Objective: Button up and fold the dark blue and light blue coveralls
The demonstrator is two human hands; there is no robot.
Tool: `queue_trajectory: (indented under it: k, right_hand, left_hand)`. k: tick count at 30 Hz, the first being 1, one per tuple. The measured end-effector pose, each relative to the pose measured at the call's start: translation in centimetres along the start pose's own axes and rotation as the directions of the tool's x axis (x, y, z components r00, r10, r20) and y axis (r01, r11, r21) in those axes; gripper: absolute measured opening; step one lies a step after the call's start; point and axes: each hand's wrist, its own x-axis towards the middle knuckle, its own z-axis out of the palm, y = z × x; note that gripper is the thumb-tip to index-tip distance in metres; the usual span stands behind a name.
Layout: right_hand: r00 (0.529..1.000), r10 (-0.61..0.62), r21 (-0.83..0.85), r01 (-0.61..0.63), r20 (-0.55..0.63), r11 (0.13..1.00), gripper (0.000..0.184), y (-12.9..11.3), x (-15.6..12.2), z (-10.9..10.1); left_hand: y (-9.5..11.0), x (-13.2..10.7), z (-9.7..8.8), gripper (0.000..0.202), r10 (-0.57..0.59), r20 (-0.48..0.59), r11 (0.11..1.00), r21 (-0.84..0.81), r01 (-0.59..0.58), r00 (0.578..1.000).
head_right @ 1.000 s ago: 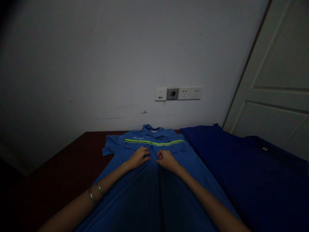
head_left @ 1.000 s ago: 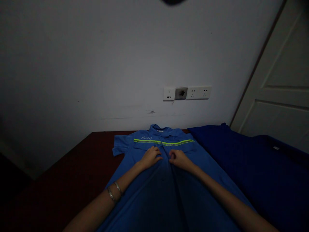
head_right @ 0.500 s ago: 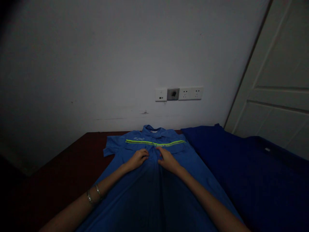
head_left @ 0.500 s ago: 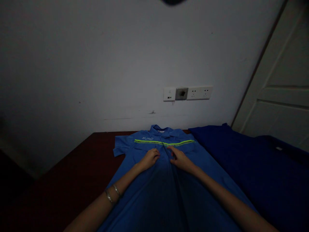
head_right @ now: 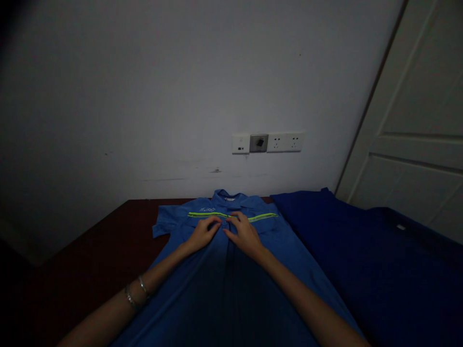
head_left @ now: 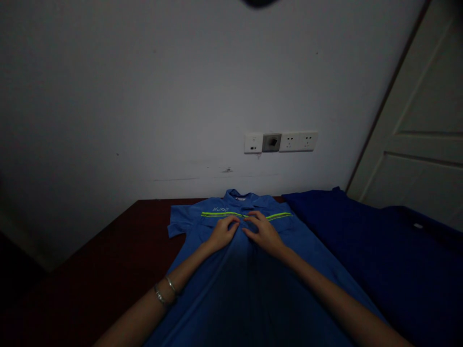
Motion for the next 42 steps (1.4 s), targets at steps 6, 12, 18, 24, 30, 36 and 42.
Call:
queue_trajectory:
  k: [6,12,18,24,30,36,42]
  right_hand:
    - [0.999,0.000,-0.041,0.002,0.049,0.999,0.021,0.7,0.0,0.3]
    - [0.988,-0.008,-0.061,0.017,0.156,0.998,0.021,1.0,-0.5,0.0]
    - [0.984,-0.028,-0.021,0.032,0.174,0.999,0.024,0.6,-0.3,-0.2]
    - [0.985,0.001,0.086,-0.016,0.175,0.996,0.025,0.8,-0.4,0.3]
    - [0.980,0.029,0.187,-0.066,0.195,0.980,0.024,0.5,-0.3,0.2]
    - [0.954,0.175,-0.071,-0.163,0.245,0.984,0.030,-0.1,0.2,-2.0]
    - [0.844,0.238,-0.397,-0.033,0.481,0.917,0.040,-1.8,-0.7,-2.3]
  left_hand:
    - [-0.4,0.2,0.9,0.013,-0.061,-0.023,0.992,-0.110,0.058,0.998]
    - [-0.8,-0.4,1.6,0.026,-0.084,0.007,0.978,-0.192,0.084,0.996]
    - [-1.5,-0.5,1.8,0.023,-0.041,0.030,0.977,-0.207,0.046,0.999]
    - [-1.8,-0.3,2.1,0.017,-0.067,0.013,0.977,-0.204,0.068,0.998]
    - [-1.6,-0.4,2.2,0.017,-0.089,0.012,0.970,-0.225,0.089,0.996]
    - [-1.9,-0.5,1.7,0.015,-0.109,-0.039,0.977,-0.189,0.100,0.993]
    - [-2.5,-0.9,1.0,0.012,-0.074,-0.004,0.988,-0.138,0.073,0.997]
